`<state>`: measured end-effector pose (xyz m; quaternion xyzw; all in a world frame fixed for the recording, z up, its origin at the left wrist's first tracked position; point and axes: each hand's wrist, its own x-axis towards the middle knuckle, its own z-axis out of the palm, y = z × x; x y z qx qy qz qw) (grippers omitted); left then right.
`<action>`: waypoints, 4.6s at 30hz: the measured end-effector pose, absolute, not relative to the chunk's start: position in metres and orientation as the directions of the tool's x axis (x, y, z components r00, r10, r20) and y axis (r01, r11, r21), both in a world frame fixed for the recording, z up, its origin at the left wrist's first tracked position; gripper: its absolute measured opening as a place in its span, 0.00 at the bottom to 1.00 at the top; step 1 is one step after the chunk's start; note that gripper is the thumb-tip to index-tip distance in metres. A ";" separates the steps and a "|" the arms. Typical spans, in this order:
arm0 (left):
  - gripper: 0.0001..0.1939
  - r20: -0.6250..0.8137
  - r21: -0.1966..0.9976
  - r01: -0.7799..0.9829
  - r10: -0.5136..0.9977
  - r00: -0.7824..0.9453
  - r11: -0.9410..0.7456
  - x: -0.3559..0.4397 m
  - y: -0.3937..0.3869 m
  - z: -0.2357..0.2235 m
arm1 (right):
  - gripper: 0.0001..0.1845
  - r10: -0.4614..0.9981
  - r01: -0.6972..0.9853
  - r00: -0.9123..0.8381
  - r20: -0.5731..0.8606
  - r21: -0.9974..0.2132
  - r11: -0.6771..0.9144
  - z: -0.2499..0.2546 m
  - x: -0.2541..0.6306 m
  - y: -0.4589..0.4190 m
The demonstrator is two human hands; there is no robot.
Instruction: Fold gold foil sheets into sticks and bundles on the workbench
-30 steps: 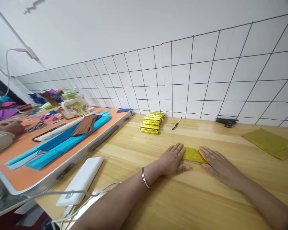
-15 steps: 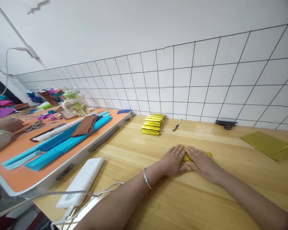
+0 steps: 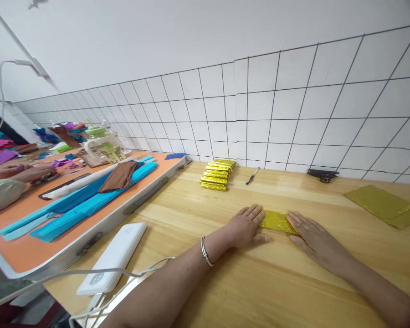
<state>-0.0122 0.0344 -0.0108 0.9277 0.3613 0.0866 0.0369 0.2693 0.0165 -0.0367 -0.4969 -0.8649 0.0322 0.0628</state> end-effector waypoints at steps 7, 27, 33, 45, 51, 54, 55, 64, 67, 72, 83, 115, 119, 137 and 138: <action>0.39 0.135 0.119 0.653 0.664 0.736 -0.748 -0.015 0.036 -0.007 | 0.35 0.863 0.852 -0.495 0.099 -0.141 0.505 -0.033 0.272 0.015; 0.26 0.159 0.242 0.570 0.611 0.775 -0.785 -0.031 0.038 0.014 | 0.33 0.861 0.839 -0.498 0.106 -0.191 0.509 -0.023 0.282 0.012; 0.32 0.110 0.340 0.518 0.580 0.807 -0.785 -0.042 0.050 0.011 | 0.33 0.862 0.845 -0.495 0.106 -0.171 0.507 -0.018 0.281 0.010; 0.35 0.017 0.537 0.476 0.573 0.820 -0.697 -0.057 0.070 -0.003 | 0.35 0.867 0.837 -0.494 0.064 -0.235 0.494 -0.013 0.287 0.013; 0.35 0.051 0.560 0.463 0.586 0.809 -0.687 -0.061 0.076 -0.008 | 0.35 0.855 0.820 -0.515 0.061 -0.256 0.512 -0.011 0.290 0.014; 0.33 0.100 0.557 0.421 0.561 0.821 -0.715 -0.060 0.075 -0.009 | 0.35 0.854 0.819 -0.516 0.062 -0.257 0.513 -0.011 0.290 0.014; 0.33 0.114 0.553 0.412 0.556 0.823 -0.724 -0.059 0.074 -0.008 | 0.35 0.855 0.820 -0.515 0.064 -0.255 0.513 -0.012 0.290 0.014; 0.31 0.149 0.526 0.439 0.587 0.796 -0.728 -0.059 0.073 -0.009 | 0.33 0.849 0.819 -0.517 0.107 -0.226 0.527 -0.018 0.289 0.014; 0.30 0.177 0.517 0.412 0.565 0.806 -0.750 -0.059 0.073 -0.009 | 0.33 0.845 0.818 -0.524 0.107 -0.214 0.534 -0.018 0.289 0.013; 0.29 0.210 0.487 0.393 0.541 0.814 -0.780 -0.058 0.071 -0.009 | 0.30 0.838 0.807 -0.524 0.151 -0.226 0.545 -0.020 0.286 0.011; 0.26 0.280 0.579 0.367 0.600 0.749 -0.728 -0.050 0.066 -0.007 | 0.23 0.848 0.771 -0.452 0.277 -0.358 0.527 -0.023 0.281 0.009; 0.18 -0.030 0.931 -0.352 0.981 0.194 0.098 -0.015 0.036 -0.001 | 0.40 0.858 0.575 -0.320 0.402 -0.637 0.513 -0.001 0.259 -0.017; 0.19 -0.075 0.899 -0.417 0.984 0.160 0.136 -0.015 0.041 -0.006 | 0.32 0.852 0.617 -0.351 0.387 -0.589 0.522 -0.001 0.259 -0.016; 0.19 -0.099 0.913 -0.370 0.973 0.207 0.171 -0.017 0.043 -0.011 | 0.16 0.824 0.567 -0.433 0.366 -0.600 0.564 -0.019 0.266 -0.007; 0.19 -0.099 0.917 -0.360 0.972 0.214 0.173 -0.017 0.042 -0.011 | 0.16 0.822 0.566 -0.448 0.352 -0.599 0.566 -0.019 0.266 -0.008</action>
